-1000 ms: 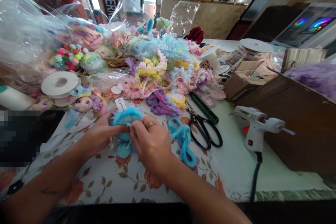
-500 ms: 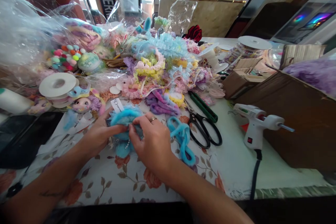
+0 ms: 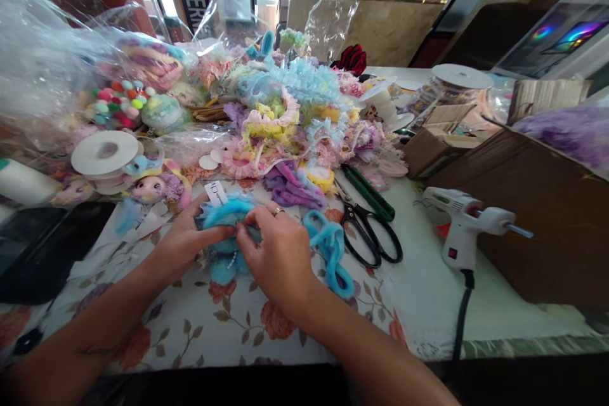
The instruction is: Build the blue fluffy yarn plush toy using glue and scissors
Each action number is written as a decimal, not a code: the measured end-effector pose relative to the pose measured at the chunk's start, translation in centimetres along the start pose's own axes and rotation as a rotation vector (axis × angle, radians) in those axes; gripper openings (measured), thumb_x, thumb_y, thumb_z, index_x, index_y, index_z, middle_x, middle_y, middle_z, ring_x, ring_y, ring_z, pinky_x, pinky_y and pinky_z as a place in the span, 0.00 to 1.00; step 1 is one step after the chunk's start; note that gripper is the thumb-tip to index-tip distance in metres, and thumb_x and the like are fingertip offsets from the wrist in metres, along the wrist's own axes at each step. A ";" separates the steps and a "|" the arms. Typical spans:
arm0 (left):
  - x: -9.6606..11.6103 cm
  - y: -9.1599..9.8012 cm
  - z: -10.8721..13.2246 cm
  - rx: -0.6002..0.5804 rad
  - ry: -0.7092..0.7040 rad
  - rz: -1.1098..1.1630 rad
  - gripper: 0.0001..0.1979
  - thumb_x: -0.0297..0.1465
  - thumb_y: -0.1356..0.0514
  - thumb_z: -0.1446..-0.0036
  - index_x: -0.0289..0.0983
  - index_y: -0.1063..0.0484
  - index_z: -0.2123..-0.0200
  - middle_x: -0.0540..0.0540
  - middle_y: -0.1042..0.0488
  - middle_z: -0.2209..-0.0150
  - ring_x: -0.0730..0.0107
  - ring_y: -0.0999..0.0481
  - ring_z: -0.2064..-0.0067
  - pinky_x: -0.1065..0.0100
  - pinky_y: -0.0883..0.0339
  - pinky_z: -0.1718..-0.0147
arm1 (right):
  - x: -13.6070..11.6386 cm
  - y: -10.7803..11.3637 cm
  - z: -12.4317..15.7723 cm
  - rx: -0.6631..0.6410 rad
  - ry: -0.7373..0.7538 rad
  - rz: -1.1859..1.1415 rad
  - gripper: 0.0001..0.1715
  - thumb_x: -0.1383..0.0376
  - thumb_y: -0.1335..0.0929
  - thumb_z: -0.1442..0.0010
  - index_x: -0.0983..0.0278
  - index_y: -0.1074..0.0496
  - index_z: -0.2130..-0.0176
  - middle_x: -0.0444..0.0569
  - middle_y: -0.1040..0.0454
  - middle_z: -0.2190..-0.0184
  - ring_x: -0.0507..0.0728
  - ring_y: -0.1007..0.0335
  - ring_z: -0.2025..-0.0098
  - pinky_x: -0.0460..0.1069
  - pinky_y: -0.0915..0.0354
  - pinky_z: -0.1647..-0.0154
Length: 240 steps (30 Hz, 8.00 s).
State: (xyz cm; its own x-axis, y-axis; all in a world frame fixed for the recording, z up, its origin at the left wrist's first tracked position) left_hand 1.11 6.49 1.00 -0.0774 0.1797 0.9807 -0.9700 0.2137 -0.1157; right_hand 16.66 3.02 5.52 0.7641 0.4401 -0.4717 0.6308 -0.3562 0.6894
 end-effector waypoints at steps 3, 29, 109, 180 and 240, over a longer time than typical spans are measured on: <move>0.0 0.1 0.1 0.032 -0.002 -0.005 0.26 0.33 0.27 0.52 0.40 0.29 0.50 0.48 0.21 0.62 0.64 0.22 0.63 0.68 0.27 0.66 | 0.0 -0.1 0.2 0.006 0.011 0.012 0.05 0.68 0.30 0.38 0.65 0.25 0.68 0.46 0.27 0.73 0.55 0.29 0.73 0.48 0.39 0.73; -0.7 0.5 0.0 0.074 -0.038 0.111 0.28 0.28 0.27 0.53 0.43 0.26 0.47 0.49 0.19 0.60 0.62 0.19 0.61 0.68 0.24 0.65 | 1.4 -0.9 -0.3 -0.117 -0.320 -0.408 0.09 0.63 0.32 0.41 0.63 0.30 0.72 0.43 0.28 0.75 0.53 0.32 0.72 0.48 0.40 0.70; -0.6 0.3 0.0 -0.085 0.180 0.173 0.28 0.30 0.23 0.60 0.42 0.25 0.53 0.46 0.19 0.61 0.55 0.17 0.59 0.62 0.22 0.65 | 2.9 -1.8 -0.8 -0.142 -0.272 -0.403 0.16 0.52 0.31 0.40 0.61 0.32 0.69 0.45 0.29 0.72 0.55 0.33 0.69 0.49 0.39 0.68; 0.3 1.1 0.1 0.000 0.145 0.128 0.32 0.41 0.23 0.56 0.40 0.26 0.48 0.41 0.20 0.52 0.51 0.19 0.52 0.63 0.23 0.63 | 3.4 -3.6 -0.1 -0.363 -0.725 -1.087 0.22 0.56 0.20 0.55 0.59 0.22 0.61 0.45 0.18 0.65 0.58 0.21 0.65 0.50 0.26 0.63; 3.9 -1.3 3.7 0.270 -1.277 -1.074 0.22 0.29 0.40 0.33 0.39 0.31 0.37 0.40 0.25 0.39 0.51 0.34 0.31 0.48 0.37 0.34 | 4.4 -3.7 0.2 -0.101 -0.721 -1.185 0.20 0.56 0.19 0.51 0.60 0.24 0.61 0.42 0.19 0.67 0.53 0.24 0.68 0.47 0.28 0.65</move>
State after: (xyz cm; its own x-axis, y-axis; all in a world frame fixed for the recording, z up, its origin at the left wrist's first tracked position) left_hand 1.17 3.34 5.58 0.6034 -0.7911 0.1001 -0.7025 -0.4679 0.5363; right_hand 17.73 6.13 0.76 -0.2930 -0.0939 -0.9515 0.9557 -0.0003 -0.2943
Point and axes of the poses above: each hand's wrist, its own z-axis away from the middle knuckle, its own y-axis out of the back of the hand, x = y × z, the point moved 5 cm from there along -z, towards the middle knuckle
